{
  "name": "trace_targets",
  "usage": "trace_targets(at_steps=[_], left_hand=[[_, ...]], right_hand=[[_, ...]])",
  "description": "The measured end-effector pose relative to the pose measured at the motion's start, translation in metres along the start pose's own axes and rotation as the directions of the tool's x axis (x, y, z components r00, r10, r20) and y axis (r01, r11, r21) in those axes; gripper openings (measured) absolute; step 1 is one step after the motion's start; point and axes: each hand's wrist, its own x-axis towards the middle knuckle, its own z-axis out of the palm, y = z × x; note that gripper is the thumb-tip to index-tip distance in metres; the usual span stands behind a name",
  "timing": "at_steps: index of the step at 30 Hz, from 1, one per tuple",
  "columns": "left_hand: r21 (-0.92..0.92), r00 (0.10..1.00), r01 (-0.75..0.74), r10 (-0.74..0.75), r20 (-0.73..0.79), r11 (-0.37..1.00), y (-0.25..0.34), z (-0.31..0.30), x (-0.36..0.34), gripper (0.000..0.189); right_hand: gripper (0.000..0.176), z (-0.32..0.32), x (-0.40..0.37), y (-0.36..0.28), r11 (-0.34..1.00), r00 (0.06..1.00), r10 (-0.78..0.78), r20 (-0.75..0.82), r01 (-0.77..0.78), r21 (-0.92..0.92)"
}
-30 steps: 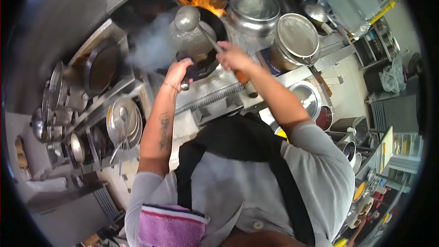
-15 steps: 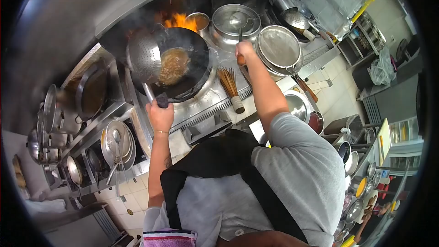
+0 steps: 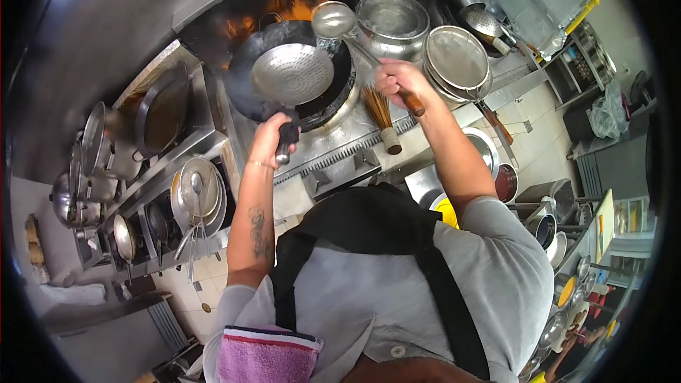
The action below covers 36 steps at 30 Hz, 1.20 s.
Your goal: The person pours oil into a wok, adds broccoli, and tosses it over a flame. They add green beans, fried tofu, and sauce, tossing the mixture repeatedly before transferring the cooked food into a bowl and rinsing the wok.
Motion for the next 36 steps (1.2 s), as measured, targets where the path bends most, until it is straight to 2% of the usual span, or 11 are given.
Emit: trace_targets(at_steps=[6, 8, 13, 15, 18, 19, 22, 23, 26, 33, 36], left_hand=[[0.2, 1.0, -0.016, 0.016, 0.003, 0.98, 0.013, 0.04, 0.027, 0.016], [0.442, 0.992, -0.1, 0.125, -0.027, 0.891, 0.011, 0.049, 0.028, 0.019], [0.863, 0.892, -0.193, 0.45, -0.045, 0.468, -0.019, 0.035, 0.025, 0.036], [0.965, 0.742, -0.119, 0.666, -0.07, 0.235, -0.03, 0.028, 0.004, 0.045], [0.951, 0.67, -0.1, 0.727, -0.152, 0.292, -0.037, 0.001, -0.022, 0.049], [0.949, 0.667, -0.099, 0.728, -0.159, 0.298, -0.043, -0.015, -0.029, 0.049], [0.92, 0.523, -0.188, 0.828, -0.203, 0.345, -0.064, -0.057, -0.071, 0.032], [0.902, 0.517, -0.176, 0.816, -0.257, 0.395, -0.081, -0.083, -0.079, 0.03], [0.587, 0.578, -0.285, 0.624, -0.525, 0.758, -0.119, -0.114, -0.12, 0.021], [0.065, 0.807, -0.118, 0.134, -0.575, 0.991, -0.226, -0.165, -0.156, 0.028], [-0.052, 0.868, -0.239, 0.19, -0.458, 0.97, -0.252, -0.163, -0.149, 0.031]], right_hand=[[0.062, 0.014, -0.008, 0.052, 0.891, 0.999, 0.027, -0.047, -0.045, -0.452], [0.068, 0.012, -0.017, 0.049, 0.373, 0.959, -0.283, -0.015, 0.095, -0.923], [0.071, -0.065, 0.028, 0.002, -0.201, 0.791, -0.596, 0.136, 0.016, -0.979], [0.071, -0.066, 0.041, -0.021, -0.029, 0.756, -0.612, -0.232, -0.315, -0.948], [0.068, -0.126, 0.109, -0.021, -0.014, 0.687, -0.679, -0.259, -0.364, -0.931], [0.038, -0.157, 0.137, -0.014, -0.123, 0.609, -0.788, -0.092, -0.302, -0.945], [0.015, -0.274, 0.251, -0.033, 0.709, 0.942, -0.267, -0.206, 0.047, -0.704], [0.022, -0.173, 0.161, -0.049, 0.982, 0.959, 0.134, -0.25, -0.094, 0.166], [0.02, -0.122, 0.105, -0.043, 0.971, 0.993, 0.026, -0.117, 0.003, 0.241], [0.008, -0.026, 0.007, -0.031, 0.993, 0.997, 0.073, -0.01, -0.072, 0.093], [0.017, -0.024, 0.003, -0.015, 0.992, 0.994, 0.112, 0.015, -0.111, -0.061]])
